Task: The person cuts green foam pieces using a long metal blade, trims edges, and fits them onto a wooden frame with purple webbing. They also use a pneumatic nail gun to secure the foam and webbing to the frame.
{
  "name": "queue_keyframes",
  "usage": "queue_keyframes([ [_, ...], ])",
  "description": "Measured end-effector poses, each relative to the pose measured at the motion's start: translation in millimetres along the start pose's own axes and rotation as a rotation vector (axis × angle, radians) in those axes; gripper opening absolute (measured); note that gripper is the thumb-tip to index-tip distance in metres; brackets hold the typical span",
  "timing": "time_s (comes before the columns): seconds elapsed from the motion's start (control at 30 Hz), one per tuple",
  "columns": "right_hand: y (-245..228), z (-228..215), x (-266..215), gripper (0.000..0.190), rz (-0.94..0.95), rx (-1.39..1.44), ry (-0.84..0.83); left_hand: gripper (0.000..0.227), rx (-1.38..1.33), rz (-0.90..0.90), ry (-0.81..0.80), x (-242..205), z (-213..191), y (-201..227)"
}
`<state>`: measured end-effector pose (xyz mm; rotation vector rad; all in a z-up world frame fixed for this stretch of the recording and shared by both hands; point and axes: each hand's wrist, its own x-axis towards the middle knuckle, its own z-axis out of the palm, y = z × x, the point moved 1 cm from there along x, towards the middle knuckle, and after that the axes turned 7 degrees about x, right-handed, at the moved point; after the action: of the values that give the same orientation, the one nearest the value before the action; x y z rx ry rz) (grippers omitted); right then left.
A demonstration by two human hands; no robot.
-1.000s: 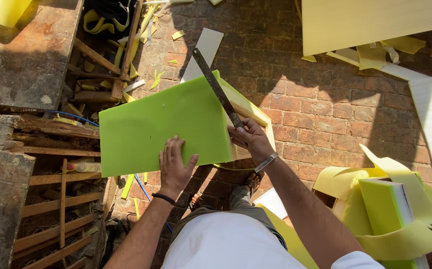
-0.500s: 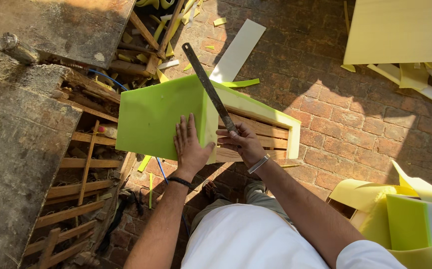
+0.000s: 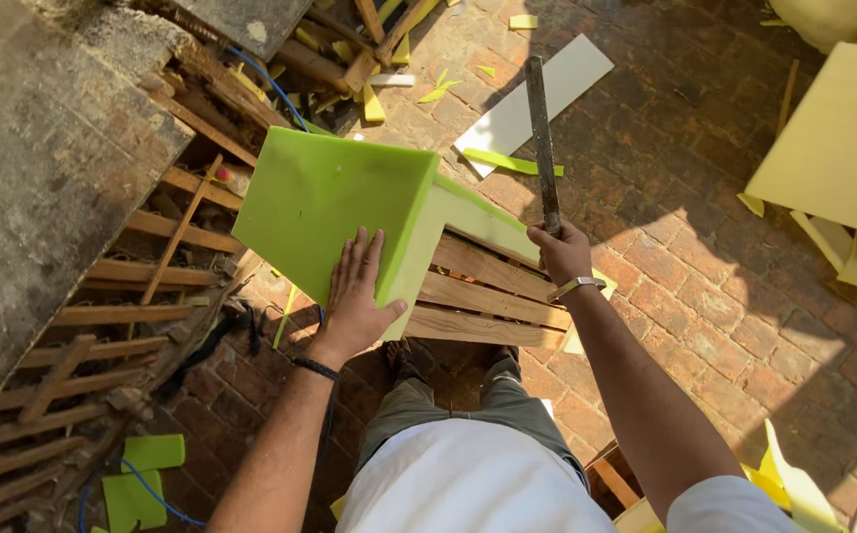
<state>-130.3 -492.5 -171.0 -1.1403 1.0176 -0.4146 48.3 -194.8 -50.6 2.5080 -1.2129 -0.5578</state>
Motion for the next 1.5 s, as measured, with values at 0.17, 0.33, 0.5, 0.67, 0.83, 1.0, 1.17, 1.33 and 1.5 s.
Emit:
queue_keyframes([
  [0.17,7,21,65,0.025,-0.125,-0.331,-0.185,0.109,0.006,-0.21,-0.005,-17,-5,19],
  [0.33,33,36,60,0.031,0.05,-0.441,-0.42,0.116,-0.054,-0.447,-0.053,-29,-20,39],
  [0.5,46,44,46,0.028,0.11,-0.426,-0.588,0.122,-0.018,-0.414,0.178,-13,-20,55],
  [0.67,65,52,65,0.022,0.347,-0.281,-0.658,0.111,-0.01,-0.419,0.301,-29,-12,47],
  [0.83,112,70,97,0.024,0.345,-0.341,-0.731,0.106,-0.007,-0.435,0.315,-64,-2,45],
  [1.0,173,104,112,0.029,0.325,-0.55,-0.805,0.106,-0.009,-0.481,0.321,-91,3,42],
  [1.17,222,130,116,0.037,0.368,-0.671,-0.908,0.106,-0.038,-0.515,0.323,-114,10,35],
  [1.33,253,145,118,0.032,0.425,-0.593,-0.836,0.104,-0.045,-0.526,0.279,-134,16,31],
  [1.5,284,165,118,0.037,0.333,-0.832,-1.015,0.102,-0.076,-0.573,0.281,-165,46,14],
])
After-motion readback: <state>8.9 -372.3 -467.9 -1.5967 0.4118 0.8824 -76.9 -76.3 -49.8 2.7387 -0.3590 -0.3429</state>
